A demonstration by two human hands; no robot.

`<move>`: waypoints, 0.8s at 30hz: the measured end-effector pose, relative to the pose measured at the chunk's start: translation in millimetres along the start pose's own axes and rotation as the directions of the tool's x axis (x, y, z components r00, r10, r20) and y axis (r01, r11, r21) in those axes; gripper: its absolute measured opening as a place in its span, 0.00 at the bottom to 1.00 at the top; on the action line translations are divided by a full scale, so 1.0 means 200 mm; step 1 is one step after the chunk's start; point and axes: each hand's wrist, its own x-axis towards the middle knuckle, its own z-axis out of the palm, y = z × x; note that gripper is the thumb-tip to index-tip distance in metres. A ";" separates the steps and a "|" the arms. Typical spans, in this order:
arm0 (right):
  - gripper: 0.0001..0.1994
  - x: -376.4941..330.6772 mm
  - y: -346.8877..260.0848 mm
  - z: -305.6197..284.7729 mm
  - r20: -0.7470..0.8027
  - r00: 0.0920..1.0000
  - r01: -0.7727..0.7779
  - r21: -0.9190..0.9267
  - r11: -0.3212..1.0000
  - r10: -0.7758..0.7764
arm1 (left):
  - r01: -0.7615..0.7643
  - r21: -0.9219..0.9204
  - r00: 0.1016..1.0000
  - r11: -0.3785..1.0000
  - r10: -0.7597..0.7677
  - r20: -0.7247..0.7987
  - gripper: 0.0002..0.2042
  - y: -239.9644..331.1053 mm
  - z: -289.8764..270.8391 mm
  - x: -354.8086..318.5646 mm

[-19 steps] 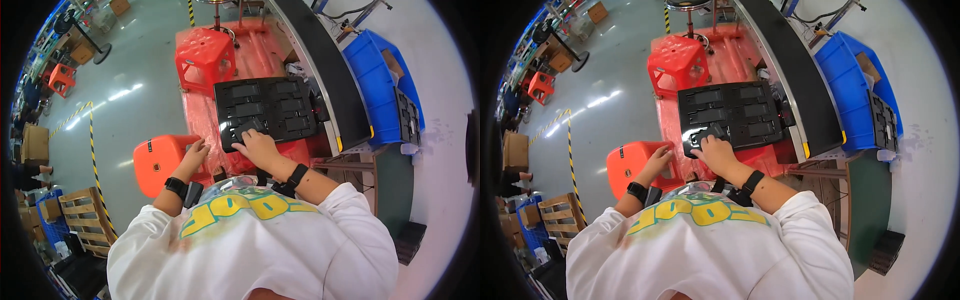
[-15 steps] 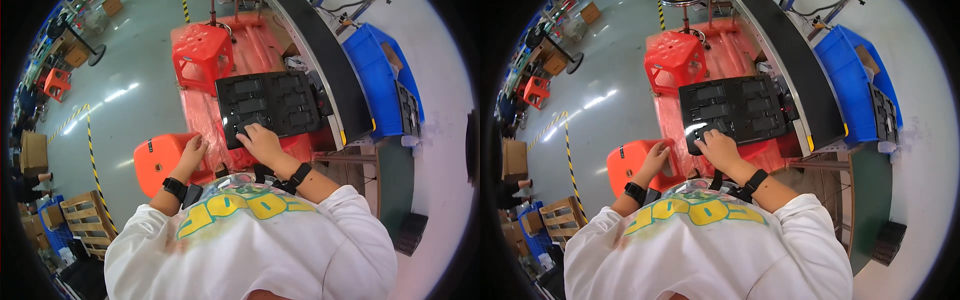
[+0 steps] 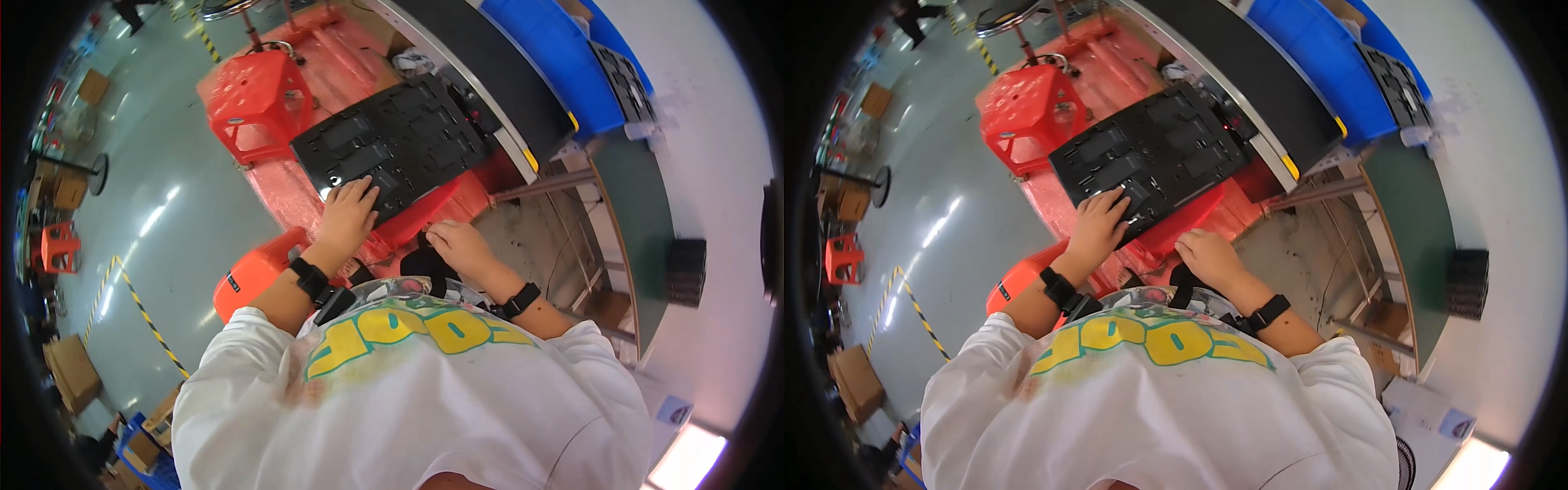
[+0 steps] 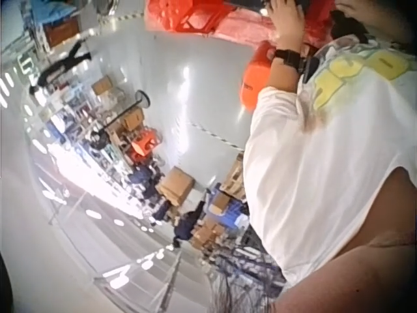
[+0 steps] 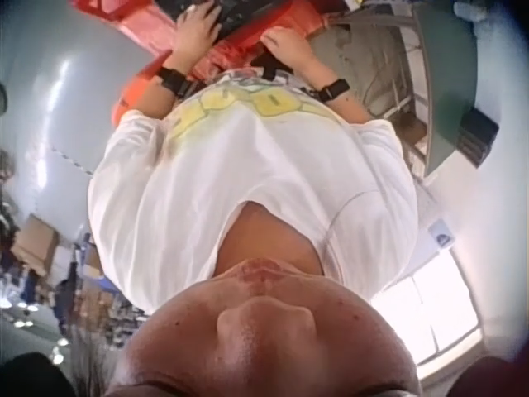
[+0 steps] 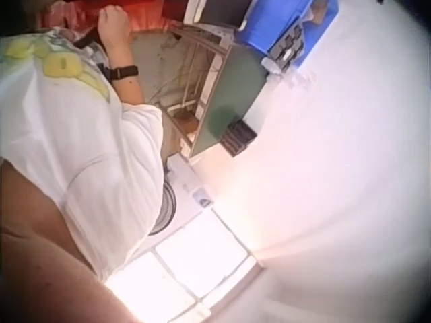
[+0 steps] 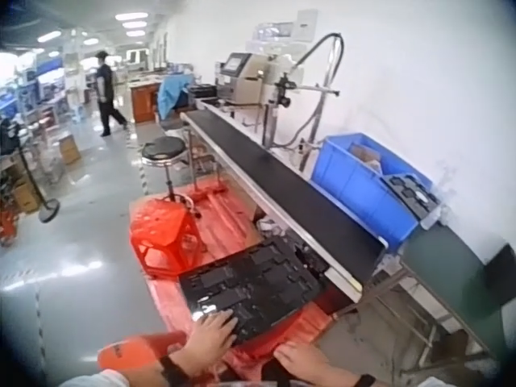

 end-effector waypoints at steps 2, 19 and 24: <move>0.10 -0.07 0.00 -0.05 -0.026 0.998 -0.055 0.016 0.998 0.055 | -0.042 -0.019 0.999 0.999 0.043 0.028 0.20 -0.05 0.00 -0.01; 0.11 -0.34 0.62 -0.37 0.008 0.919 -0.394 0.067 0.917 0.394 | -0.100 0.172 0.968 0.980 0.056 0.243 0.35 0.06 0.01 -0.05; 0.10 -0.36 0.95 -0.62 -0.094 0.866 -0.476 0.148 0.867 0.491 | -0.015 0.256 0.966 0.966 -0.052 0.253 0.38 0.15 0.05 -0.03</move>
